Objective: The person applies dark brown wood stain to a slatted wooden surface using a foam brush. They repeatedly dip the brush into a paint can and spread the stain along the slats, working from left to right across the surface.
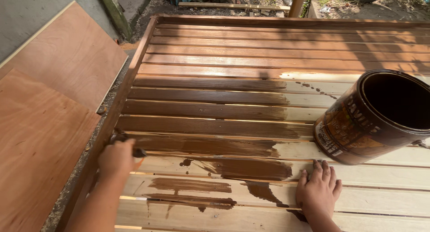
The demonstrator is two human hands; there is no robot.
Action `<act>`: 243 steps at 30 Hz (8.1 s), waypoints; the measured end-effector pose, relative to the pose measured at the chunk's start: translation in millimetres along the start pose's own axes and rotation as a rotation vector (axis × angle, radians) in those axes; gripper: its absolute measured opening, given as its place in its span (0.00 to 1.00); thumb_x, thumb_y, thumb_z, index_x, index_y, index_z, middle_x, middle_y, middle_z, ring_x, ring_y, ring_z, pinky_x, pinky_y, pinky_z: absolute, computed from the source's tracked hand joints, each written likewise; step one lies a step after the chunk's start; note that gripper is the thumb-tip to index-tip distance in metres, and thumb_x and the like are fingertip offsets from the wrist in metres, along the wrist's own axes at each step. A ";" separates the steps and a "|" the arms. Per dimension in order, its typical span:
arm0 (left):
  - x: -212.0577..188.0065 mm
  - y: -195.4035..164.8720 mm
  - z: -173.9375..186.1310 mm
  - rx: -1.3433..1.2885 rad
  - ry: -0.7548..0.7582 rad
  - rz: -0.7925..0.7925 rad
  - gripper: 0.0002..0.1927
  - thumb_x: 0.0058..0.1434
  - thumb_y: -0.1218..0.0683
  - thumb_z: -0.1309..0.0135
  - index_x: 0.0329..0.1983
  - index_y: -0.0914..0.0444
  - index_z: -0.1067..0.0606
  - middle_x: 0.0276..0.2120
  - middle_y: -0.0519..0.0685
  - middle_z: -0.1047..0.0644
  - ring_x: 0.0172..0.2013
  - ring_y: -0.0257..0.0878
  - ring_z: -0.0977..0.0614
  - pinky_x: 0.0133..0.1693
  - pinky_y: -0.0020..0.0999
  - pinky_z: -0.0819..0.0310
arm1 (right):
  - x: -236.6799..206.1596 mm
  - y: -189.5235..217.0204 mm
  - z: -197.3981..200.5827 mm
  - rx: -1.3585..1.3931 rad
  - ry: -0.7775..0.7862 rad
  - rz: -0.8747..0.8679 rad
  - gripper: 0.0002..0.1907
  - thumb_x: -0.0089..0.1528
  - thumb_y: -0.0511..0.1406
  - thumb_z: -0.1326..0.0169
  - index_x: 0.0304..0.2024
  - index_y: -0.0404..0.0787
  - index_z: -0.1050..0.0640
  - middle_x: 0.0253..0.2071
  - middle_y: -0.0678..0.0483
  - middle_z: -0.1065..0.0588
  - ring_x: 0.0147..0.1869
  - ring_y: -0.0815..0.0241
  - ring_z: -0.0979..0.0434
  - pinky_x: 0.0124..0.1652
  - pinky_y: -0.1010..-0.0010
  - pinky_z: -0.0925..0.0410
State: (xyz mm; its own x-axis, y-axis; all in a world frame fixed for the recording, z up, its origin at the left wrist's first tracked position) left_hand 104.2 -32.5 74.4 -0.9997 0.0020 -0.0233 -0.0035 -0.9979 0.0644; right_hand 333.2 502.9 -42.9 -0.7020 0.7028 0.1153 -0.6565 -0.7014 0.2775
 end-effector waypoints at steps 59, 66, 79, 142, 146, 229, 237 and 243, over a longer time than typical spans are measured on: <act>12.8 -211.7 -94.5 -1.616 0.600 0.154 0.24 0.54 0.51 0.36 0.55 0.57 0.22 0.53 0.55 0.19 0.53 0.48 0.18 0.51 0.47 0.20 | 37.4 -30.1 42.1 0.114 0.013 0.100 0.25 0.64 0.40 0.56 0.63 0.43 0.32 0.68 0.45 0.37 0.75 0.43 0.47 0.69 0.53 0.52; -26.2 -424.1 -85.1 -1.511 0.615 -0.170 0.18 0.57 0.51 0.37 0.51 0.59 0.19 0.47 0.53 0.16 0.45 0.44 0.14 0.47 0.40 0.15 | 38.8 -31.3 38.9 0.109 -0.001 0.106 0.24 0.64 0.40 0.56 0.63 0.42 0.31 0.67 0.44 0.36 0.74 0.43 0.46 0.69 0.53 0.51; -11.4 -296.4 -75.6 -1.363 0.518 -0.054 0.22 0.57 0.50 0.36 0.55 0.55 0.19 0.46 0.54 0.16 0.42 0.56 0.18 0.42 0.46 0.18 | 42.2 -33.6 40.2 0.101 0.022 0.092 0.24 0.64 0.41 0.57 0.63 0.44 0.31 0.68 0.44 0.37 0.74 0.43 0.46 0.69 0.53 0.52; -52.4 -370.4 -22.5 -1.234 0.084 -0.452 0.15 0.62 0.49 0.40 0.52 0.53 0.20 0.44 0.51 0.17 0.44 0.45 0.14 0.45 0.38 0.18 | 24.1 -15.7 0.7 0.065 -0.054 0.066 0.24 0.65 0.42 0.55 0.60 0.36 0.31 0.71 0.42 0.39 0.77 0.40 0.48 0.71 0.49 0.54; 11.9 -258.7 -56.2 -1.097 0.027 -0.314 0.17 0.62 0.48 0.39 0.53 0.54 0.21 0.45 0.49 0.18 0.46 0.44 0.16 0.45 0.42 0.20 | 26.9 -4.9 -16.8 0.047 -0.032 0.076 0.25 0.70 0.45 0.59 0.63 0.36 0.32 0.70 0.40 0.39 0.78 0.41 0.49 0.72 0.48 0.57; -227.5 -634.3 219.8 -0.718 0.064 -1.041 0.12 0.59 0.45 0.39 0.43 0.53 0.17 0.38 0.47 0.15 0.38 0.43 0.15 0.42 0.42 0.21 | 44.7 -149.9 186.6 1.568 -0.201 -0.337 0.46 0.66 0.47 0.50 0.77 0.45 0.59 0.80 0.50 0.53 0.81 0.55 0.53 0.72 0.64 0.54; -186.0 -520.8 158.6 -2.052 0.307 -0.283 0.17 0.61 0.48 0.38 0.45 0.65 0.23 0.39 0.49 0.17 0.37 0.40 0.16 0.32 0.34 0.14 | 89.3 -135.1 194.9 1.548 -0.216 -0.447 0.49 0.65 0.50 0.49 0.77 0.45 0.60 0.80 0.48 0.57 0.81 0.53 0.53 0.72 0.62 0.52; -190.8 -541.5 104.5 -2.583 0.552 -0.017 0.13 0.58 0.57 0.38 0.46 0.60 0.24 0.41 0.47 0.20 0.41 0.39 0.16 0.36 0.33 0.15 | 124.3 -132.2 177.4 1.615 -0.178 -0.488 0.51 0.64 0.50 0.46 0.77 0.44 0.61 0.77 0.46 0.50 0.78 0.52 0.43 0.70 0.61 0.45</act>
State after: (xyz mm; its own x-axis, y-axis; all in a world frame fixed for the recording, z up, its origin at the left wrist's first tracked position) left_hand 294.5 514.2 148.2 -0.9143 0.3820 -0.1348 0.3942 0.7624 -0.5131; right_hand 381.7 704.1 103.9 -0.4229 0.8833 -0.2021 0.2223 0.3173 0.9219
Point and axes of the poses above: each hand's wrist, its own x-axis towards the middle knuckle, its own z-axis out of the back of the hand, y = z × x, the point moved 8 cm from there along x, towards the middle knuckle
